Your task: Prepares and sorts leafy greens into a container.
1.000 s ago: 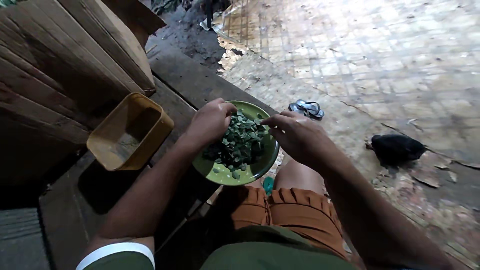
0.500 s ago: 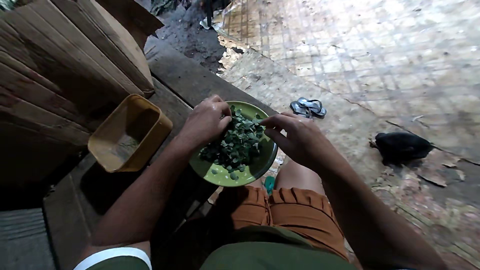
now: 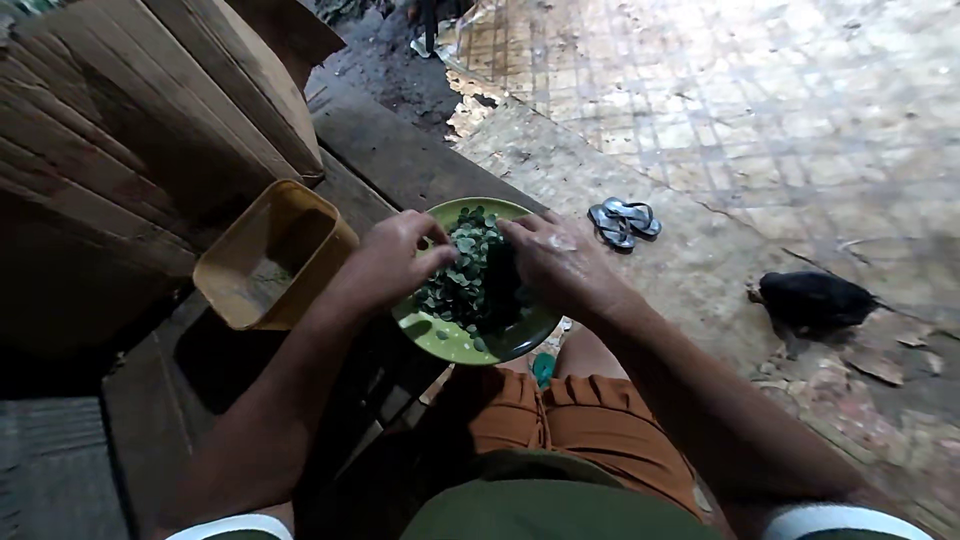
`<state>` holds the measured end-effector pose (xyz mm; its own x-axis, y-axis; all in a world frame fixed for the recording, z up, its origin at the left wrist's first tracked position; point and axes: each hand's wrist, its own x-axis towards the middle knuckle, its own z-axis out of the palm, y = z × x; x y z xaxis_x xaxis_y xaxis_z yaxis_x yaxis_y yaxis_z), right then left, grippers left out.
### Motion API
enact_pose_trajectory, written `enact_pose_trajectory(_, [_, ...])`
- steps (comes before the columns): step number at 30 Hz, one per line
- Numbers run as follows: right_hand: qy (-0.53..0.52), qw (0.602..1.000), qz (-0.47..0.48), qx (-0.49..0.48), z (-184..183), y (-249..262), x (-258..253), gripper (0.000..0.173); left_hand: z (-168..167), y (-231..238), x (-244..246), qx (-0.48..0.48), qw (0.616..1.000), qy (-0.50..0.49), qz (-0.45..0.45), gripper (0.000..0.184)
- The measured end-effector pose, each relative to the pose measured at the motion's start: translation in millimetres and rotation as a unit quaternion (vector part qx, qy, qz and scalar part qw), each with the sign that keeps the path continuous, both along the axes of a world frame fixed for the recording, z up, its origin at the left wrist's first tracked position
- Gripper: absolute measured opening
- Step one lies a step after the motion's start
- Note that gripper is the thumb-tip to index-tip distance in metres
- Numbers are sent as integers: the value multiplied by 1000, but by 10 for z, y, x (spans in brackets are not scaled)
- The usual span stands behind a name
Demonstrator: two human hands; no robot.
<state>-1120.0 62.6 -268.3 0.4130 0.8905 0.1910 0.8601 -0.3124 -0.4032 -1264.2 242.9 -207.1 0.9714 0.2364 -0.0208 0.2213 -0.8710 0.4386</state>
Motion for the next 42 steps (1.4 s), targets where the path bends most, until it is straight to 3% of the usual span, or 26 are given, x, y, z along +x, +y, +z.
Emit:
enact_pose_trajectory(3, [20,999,38,-1,40,80,-105,42,-145,-106,33,-7,995,97,-15,77])
enact_pose_trajectory(4, [30,999,44,-9,73,96,-139,41,-190,-150,49,12,993,118,-15,84])
enact_pose_trajectory(6, [46,997,45,-33,135,105,-178,33,-261,-198,61,41,992,113,-20,78])
enact_pose_trajectory(9, [61,997,44,-31,181,72,-142,24,-289,-172,53,24,997,71,-31,45])
enact_pose_trajectory(11, [73,996,39,-31,213,39,-79,22,-239,-136,51,11,998,57,-35,36])
enact_pose_trajectory(18, [109,991,64,45,377,-66,127,16,73,-54,-33,3,1000,-19,-14,38])
enact_pose_trajectory(24, [112,986,102,65,528,-98,70,24,248,-92,-75,-2,1000,-30,-6,42])
enact_pose_trajectory(32, [114,985,124,48,594,-97,71,26,201,-79,-75,-18,998,-47,-27,44])
enact_pose_trajectory(42, [168,967,121,151,348,-205,155,24,137,-140,-180,10,995,-84,-56,37])
